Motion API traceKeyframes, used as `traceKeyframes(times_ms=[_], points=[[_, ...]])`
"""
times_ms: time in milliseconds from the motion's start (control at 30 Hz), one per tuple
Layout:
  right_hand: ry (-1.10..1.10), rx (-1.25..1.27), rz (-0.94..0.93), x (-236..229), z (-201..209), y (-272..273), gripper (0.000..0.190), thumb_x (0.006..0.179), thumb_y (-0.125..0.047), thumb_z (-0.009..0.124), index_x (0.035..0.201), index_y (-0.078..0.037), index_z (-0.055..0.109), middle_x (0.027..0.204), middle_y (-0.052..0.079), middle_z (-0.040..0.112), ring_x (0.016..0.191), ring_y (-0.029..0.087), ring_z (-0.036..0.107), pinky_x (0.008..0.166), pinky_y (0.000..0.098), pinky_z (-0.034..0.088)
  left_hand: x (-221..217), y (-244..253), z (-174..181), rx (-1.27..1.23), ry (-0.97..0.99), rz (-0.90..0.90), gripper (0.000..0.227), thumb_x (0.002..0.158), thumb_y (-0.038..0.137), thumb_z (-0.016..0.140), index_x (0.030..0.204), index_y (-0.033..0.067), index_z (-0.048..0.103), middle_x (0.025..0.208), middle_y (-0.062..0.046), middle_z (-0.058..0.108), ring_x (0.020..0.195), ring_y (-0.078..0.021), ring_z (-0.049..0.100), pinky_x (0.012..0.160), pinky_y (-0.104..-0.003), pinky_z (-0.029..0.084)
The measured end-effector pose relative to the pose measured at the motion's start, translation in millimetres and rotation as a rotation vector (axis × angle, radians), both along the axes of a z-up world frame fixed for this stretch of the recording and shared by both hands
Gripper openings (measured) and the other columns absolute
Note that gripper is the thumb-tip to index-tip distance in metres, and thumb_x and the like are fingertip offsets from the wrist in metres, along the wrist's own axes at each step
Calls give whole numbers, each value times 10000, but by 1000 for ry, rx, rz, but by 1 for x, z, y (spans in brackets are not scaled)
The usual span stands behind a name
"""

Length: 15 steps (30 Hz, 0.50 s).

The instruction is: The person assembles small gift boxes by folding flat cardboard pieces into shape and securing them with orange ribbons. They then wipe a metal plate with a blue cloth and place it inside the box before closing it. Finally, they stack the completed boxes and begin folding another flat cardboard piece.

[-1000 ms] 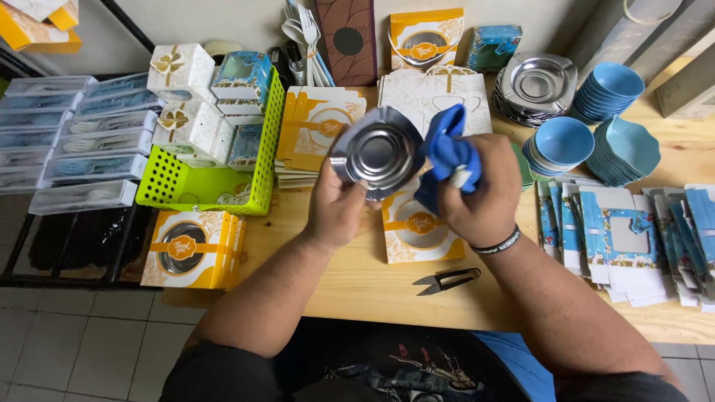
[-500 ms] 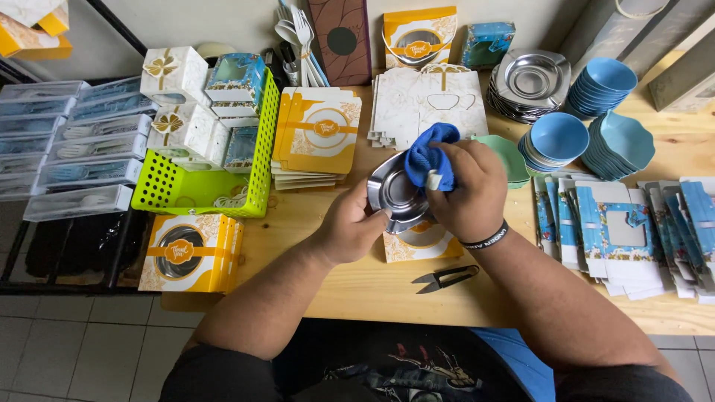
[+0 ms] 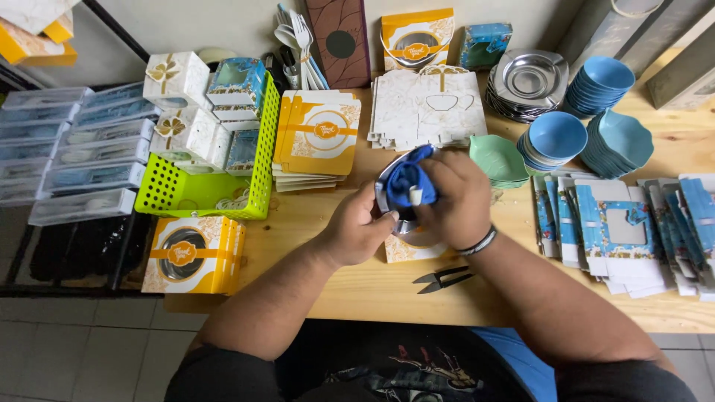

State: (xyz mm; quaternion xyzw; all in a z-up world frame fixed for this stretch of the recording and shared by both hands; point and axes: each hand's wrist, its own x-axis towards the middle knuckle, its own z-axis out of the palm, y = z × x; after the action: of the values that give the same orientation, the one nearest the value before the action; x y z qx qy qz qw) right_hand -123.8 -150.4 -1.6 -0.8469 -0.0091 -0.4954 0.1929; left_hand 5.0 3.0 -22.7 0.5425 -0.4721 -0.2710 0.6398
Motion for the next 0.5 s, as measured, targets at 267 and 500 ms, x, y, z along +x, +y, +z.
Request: traceKeyframes(times_ms=[267,500], points=[[-6,11,-57,-7,12,-5,296,902,-240,687,1083,-5,686,839,208,604,749,477,622,661,579,503,-12,0,14,-50,43,1,219,849,-102,584,1046,-30,648,857,-186,687,783,-233,694,664,-399,619],[3,-43,-33,-4,2,14,428,884,-442,634,1088,-79,730,883,118,659,797,368,685,720,483,549,-15,-1,20,-47,-58,2,300,777,-112,614,1056,-10,654,792,-142,642,768,-206,630,673,-402,581]])
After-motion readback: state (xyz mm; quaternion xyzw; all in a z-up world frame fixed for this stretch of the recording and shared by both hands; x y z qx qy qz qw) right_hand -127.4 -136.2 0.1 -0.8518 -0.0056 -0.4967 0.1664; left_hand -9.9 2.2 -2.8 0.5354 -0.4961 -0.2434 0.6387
